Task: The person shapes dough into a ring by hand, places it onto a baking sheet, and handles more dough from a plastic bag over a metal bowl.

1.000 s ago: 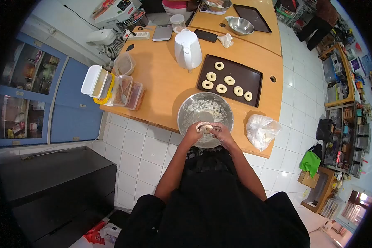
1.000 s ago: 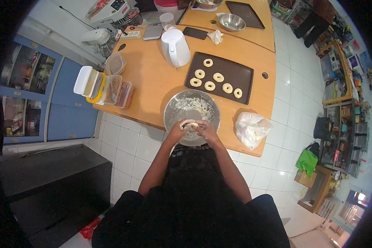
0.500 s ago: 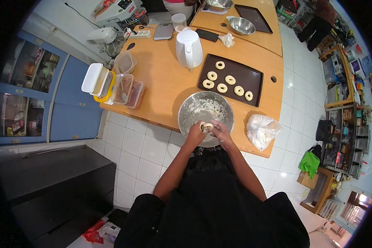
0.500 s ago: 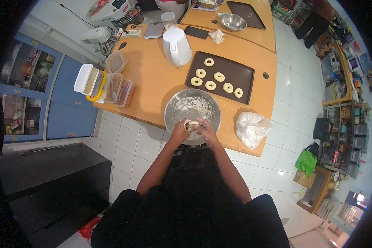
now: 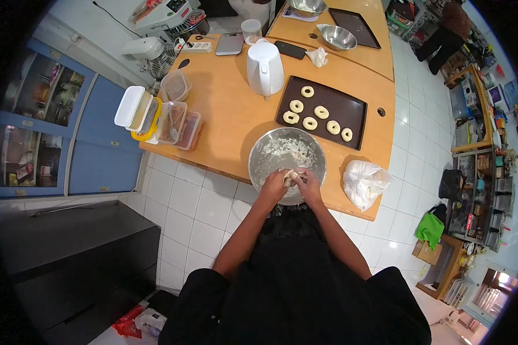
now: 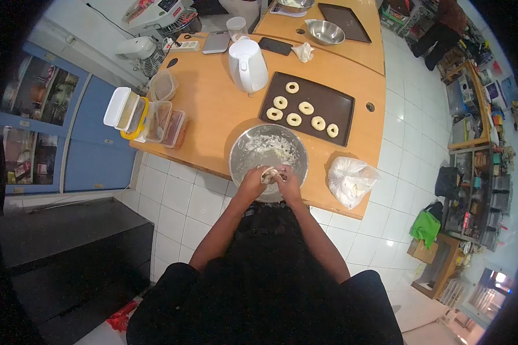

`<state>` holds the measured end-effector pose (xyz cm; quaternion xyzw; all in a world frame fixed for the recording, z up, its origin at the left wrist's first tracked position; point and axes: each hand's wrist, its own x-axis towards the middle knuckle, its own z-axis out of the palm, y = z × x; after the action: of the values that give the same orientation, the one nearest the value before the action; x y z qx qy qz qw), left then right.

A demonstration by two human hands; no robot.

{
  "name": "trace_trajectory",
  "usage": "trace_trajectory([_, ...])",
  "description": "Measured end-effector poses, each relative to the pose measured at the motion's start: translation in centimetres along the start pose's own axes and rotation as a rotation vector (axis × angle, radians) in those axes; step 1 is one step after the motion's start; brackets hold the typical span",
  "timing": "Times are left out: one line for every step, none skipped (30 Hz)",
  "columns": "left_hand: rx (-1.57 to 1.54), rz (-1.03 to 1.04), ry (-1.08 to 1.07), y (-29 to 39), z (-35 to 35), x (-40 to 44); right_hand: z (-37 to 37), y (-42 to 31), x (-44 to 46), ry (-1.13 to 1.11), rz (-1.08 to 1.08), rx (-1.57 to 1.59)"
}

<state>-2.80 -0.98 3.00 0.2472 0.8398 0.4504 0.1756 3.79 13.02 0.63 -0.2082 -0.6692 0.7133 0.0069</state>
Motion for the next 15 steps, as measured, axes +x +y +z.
trace_trajectory([0.002, -0.018, -0.017, -0.1, 0.0, -0.1, -0.1, 0.0, 0.1, 0.033, 0.012, -0.006])
trace_trajectory([0.002, -0.036, -0.036, -0.1, 0.0, -0.1, -0.2, 0.1, 0.0, 0.033, 0.002, -0.039])
trace_trajectory([0.017, -0.051, -0.039, 0.2, -0.1, -0.1, -0.2, 0.2, 0.0, 0.034, -0.007, -0.073])
trace_trajectory([0.034, -0.066, -0.042, 0.4, -0.3, 0.0, -0.3, 0.3, 0.0, 0.034, -0.017, -0.106])
trace_trajectory([0.05, -0.083, -0.044, 0.7, -0.4, -0.1, -0.2, 0.5, 0.0, 0.032, -0.021, -0.107])
trace_trajectory([0.045, -0.089, -0.025, 0.7, -0.4, 0.0, -0.1, 0.6, 0.2, 0.029, -0.026, -0.108])
trace_trajectory([0.038, -0.094, -0.007, 0.9, -0.3, 0.0, 0.0, 0.9, 0.2, 0.027, -0.03, -0.109])
trace_trajectory([0.031, -0.098, 0.011, 1.1, -0.2, 0.1, -0.2, 1.0, 0.2, 0.027, -0.024, -0.097])
trace_trajectory([0.031, -0.083, 0.005, 0.5, 0.3, 0.2, -0.2, 0.7, 0.1, 0.027, -0.019, -0.086])
trace_trajectory([0.031, -0.07, -0.001, 0.0, 0.6, 0.3, -0.1, 0.4, -0.1, 0.026, -0.014, -0.074])
trace_trajectory([0.032, -0.056, -0.005, -0.6, 0.9, 0.3, 0.0, 0.1, -0.1, 0.017, -0.021, -0.119])
trace_trajectory([0.018, -0.081, -0.047, -0.3, 0.7, 0.4, -0.1, 0.0, -0.1, 0.008, -0.029, -0.165])
trace_trajectory([0.004, -0.106, -0.089, 0.0, 0.4, 0.4, -0.1, 0.0, -0.1, -0.001, -0.036, -0.212])
trace_trajectory([-0.011, -0.131, -0.131, 0.4, 0.2, 0.4, -0.2, -0.1, -0.2, -0.008, -0.026, -0.232])
trace_trajectory([0.015, -0.126, -0.093, -0.2, 0.6, 0.2, -0.2, 0.1, -0.2, -0.016, -0.017, -0.251])
